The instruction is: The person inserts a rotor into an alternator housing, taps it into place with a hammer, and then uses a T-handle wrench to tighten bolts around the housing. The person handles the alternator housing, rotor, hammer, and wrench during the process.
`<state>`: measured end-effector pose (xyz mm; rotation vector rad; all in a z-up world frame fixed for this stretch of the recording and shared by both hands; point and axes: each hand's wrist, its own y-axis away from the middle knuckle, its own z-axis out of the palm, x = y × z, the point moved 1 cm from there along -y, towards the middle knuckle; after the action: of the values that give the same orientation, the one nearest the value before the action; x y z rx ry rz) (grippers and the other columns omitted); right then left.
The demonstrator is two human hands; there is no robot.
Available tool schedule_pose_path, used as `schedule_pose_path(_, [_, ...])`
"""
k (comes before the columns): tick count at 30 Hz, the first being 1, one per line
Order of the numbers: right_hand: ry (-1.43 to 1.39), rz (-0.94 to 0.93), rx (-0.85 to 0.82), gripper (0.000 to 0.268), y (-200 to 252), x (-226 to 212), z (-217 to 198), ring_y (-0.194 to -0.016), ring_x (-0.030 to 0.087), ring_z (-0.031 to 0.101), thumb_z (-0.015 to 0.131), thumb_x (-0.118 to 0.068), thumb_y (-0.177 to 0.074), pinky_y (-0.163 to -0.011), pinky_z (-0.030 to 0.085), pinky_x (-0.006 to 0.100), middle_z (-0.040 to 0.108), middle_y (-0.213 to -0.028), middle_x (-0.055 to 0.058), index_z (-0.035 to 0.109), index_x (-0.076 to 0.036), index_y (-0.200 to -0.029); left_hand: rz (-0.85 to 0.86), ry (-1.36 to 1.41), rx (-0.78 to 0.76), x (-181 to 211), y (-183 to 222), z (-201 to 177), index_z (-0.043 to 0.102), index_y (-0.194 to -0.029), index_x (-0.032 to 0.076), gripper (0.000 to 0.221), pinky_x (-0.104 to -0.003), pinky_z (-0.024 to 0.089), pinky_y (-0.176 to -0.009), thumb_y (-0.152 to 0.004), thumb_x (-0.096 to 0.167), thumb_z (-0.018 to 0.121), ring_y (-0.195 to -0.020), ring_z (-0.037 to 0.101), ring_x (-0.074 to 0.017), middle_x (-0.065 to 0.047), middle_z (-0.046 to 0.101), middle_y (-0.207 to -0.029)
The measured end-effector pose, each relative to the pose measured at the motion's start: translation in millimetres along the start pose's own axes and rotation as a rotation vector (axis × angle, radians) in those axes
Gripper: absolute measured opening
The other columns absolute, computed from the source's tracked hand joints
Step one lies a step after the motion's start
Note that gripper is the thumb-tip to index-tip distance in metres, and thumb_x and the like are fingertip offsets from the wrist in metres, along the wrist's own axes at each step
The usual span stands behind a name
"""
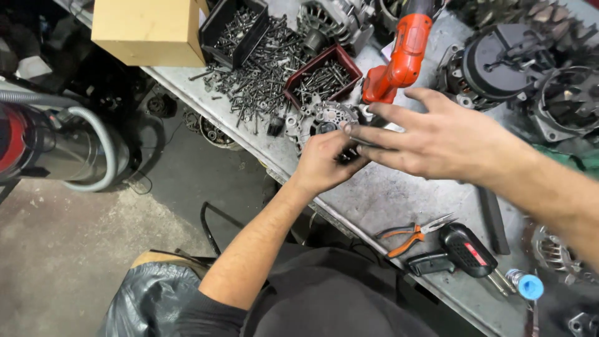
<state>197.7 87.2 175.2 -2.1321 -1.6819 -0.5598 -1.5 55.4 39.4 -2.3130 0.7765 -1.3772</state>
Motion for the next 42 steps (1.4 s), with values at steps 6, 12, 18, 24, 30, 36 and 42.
schedule_pose_path(6, [-0.021, -0.239, -0.002, 0.052, -11, 3, 6, -0.152, 0.024, 0.035, 0.064, -0.026, -0.075, -0.118, 0.031, 0.059, 0.052, -0.157, 0.001, 0.067, -0.021, -0.127, 0.097, -0.288, -0.03, -12, -15, -15, 0.069, -0.101, 0.007, 0.041, -0.055, 0.034, -0.122, -0.074, 0.034, 0.083, -0.135, 0.052, -0.0317, -0.012, 0.065, -0.126])
schedule_pose_path(12, [0.145, -0.236, -0.058, 0.048, -19, 3, -3, -0.125, 0.025, 0.054, 0.059, -0.027, -0.081, -0.097, 0.046, 0.043, 0.07, -0.124, 0.009, 0.068, -0.011, -0.125, 0.069, -0.257, -0.218, -35, -6, -1, 0.081, -0.105, 0.029, 0.043, -0.065, 0.022, -0.125, -0.074, 0.058, 0.081, -0.143, 0.039, -0.0381, 0.0, 0.055, -0.142])
schedule_pose_path(18, [-0.396, 0.521, -0.413, 0.043, -22, -16, 14, -0.042, 0.032, 0.063, 0.053, -0.046, -0.103, -0.044, 0.052, 0.041, 0.068, -0.058, 0.009, 0.067, -0.011, -0.082, 0.049, -0.278, -0.224, -39, -4, 2, 0.082, -0.105, 0.032, 0.031, -0.063, 0.014, -0.129, -0.077, 0.044, 0.084, -0.149, 0.034, -0.0324, 0.008, 0.055, -0.146])
schedule_pose_path(24, [-0.129, 0.187, -0.375, 0.058, -29, 7, -18, -0.067, 0.013, 0.071, 0.054, -0.03, -0.089, -0.046, 0.055, 0.027, 0.069, -0.084, -0.003, 0.047, -0.015, -0.145, 0.138, -0.251, -0.221, -39, -3, -2, 0.079, -0.101, 0.027, 0.027, -0.066, 0.018, -0.126, -0.078, 0.041, 0.08, -0.142, 0.044, -0.0302, 0.001, 0.062, -0.13])
schedule_pose_path(30, [-0.042, -0.234, -0.109, 0.049, -17, 15, -7, -0.12, 0.027, 0.057, 0.061, -0.027, -0.075, -0.097, 0.052, 0.05, 0.056, -0.148, 0.003, 0.068, -0.012, -0.121, 0.15, -0.315, -0.25, -38, -3, 0, 0.079, -0.102, 0.027, 0.03, -0.064, 0.019, -0.126, -0.079, 0.046, 0.077, -0.133, 0.054, -0.0229, 0.008, 0.071, -0.117])
schedule_pose_path(36, [-0.119, 0.351, -0.303, 0.05, -29, -17, 11, -0.057, 0.02, 0.069, 0.053, -0.061, -0.096, -0.058, 0.045, 0.036, 0.063, -0.053, -0.004, 0.063, -0.015, -0.114, 0.138, -0.28, -0.208, -35, -3, -3, 0.078, -0.096, 0.021, 0.029, -0.061, 0.023, -0.125, -0.082, 0.047, 0.077, -0.13, 0.057, -0.0228, 0.009, 0.073, -0.112])
schedule_pose_path(42, [-0.321, 0.376, -0.32, 0.057, -36, -1, -6, -0.04, 0.024, 0.066, 0.054, -0.024, -0.086, -0.04, 0.054, 0.039, 0.068, -0.054, 0.005, 0.054, -0.012, -0.142, 0.127, -0.302, -0.267, -41, 0, -1, 0.079, -0.103, 0.027, 0.03, -0.061, 0.018, -0.127, -0.077, 0.042, 0.079, -0.129, 0.054, -0.0233, 0.009, 0.071, -0.115])
